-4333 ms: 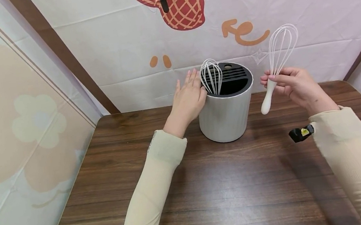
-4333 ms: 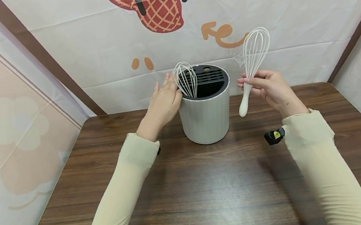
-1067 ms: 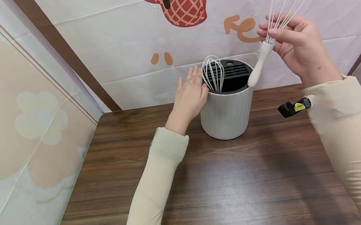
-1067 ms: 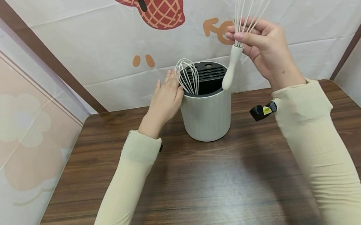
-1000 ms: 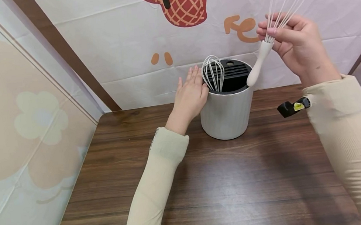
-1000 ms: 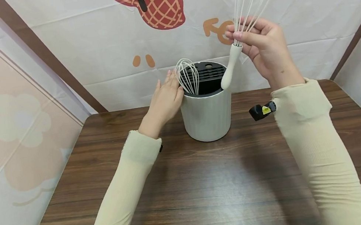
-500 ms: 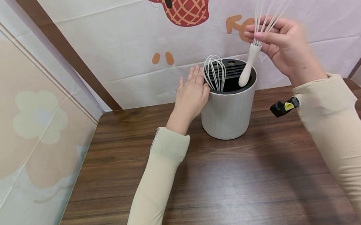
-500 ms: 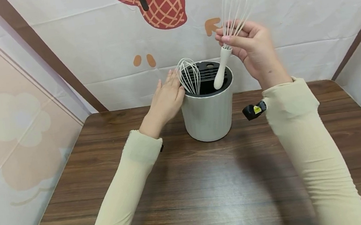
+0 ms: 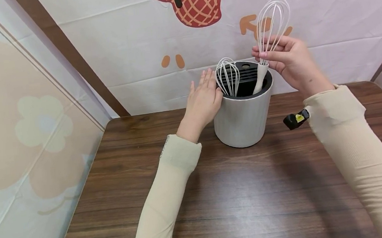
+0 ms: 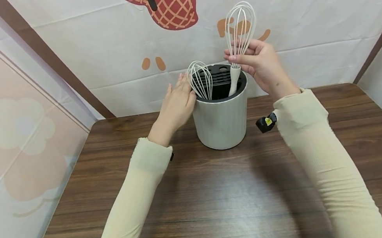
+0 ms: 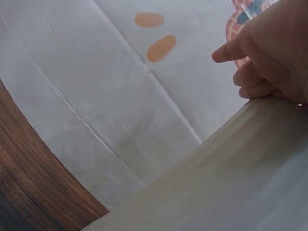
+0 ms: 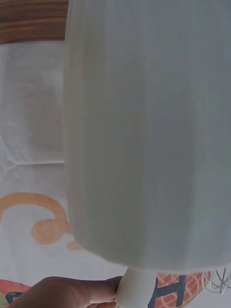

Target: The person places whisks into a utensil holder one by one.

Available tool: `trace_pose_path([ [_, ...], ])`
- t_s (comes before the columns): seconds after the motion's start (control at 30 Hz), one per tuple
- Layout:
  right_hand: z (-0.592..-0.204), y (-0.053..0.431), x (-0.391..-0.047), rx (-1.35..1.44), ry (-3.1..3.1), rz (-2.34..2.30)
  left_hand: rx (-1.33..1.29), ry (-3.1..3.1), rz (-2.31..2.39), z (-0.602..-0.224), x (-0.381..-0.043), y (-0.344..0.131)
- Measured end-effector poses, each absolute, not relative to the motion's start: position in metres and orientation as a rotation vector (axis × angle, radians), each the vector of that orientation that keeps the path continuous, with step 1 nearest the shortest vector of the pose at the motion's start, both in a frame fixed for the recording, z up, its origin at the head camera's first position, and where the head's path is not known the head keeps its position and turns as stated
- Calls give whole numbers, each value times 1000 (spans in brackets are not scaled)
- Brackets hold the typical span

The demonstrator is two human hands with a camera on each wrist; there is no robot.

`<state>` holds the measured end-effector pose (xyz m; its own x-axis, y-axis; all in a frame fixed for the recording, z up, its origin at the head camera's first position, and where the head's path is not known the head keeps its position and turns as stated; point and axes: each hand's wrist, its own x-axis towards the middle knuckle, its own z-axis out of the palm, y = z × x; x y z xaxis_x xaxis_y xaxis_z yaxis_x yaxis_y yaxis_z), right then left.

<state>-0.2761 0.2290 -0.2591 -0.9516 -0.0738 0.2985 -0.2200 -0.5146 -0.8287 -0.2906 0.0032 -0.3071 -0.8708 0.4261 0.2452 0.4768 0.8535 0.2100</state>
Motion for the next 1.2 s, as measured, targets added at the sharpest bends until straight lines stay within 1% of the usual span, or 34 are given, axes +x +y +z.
trace_pose_path([
  [0.3,-266,232,-282,487,-1535,2667,-693,-2836,-395,-307,-291,4],
  [0.67,-271,234,-282,496,-1510,2716,-678,-2862,-372,-306,-291,5],
  [1.2,-270,236,-279,554,-1650,2620,-678,-2856,-373,-307,-292,5],
])
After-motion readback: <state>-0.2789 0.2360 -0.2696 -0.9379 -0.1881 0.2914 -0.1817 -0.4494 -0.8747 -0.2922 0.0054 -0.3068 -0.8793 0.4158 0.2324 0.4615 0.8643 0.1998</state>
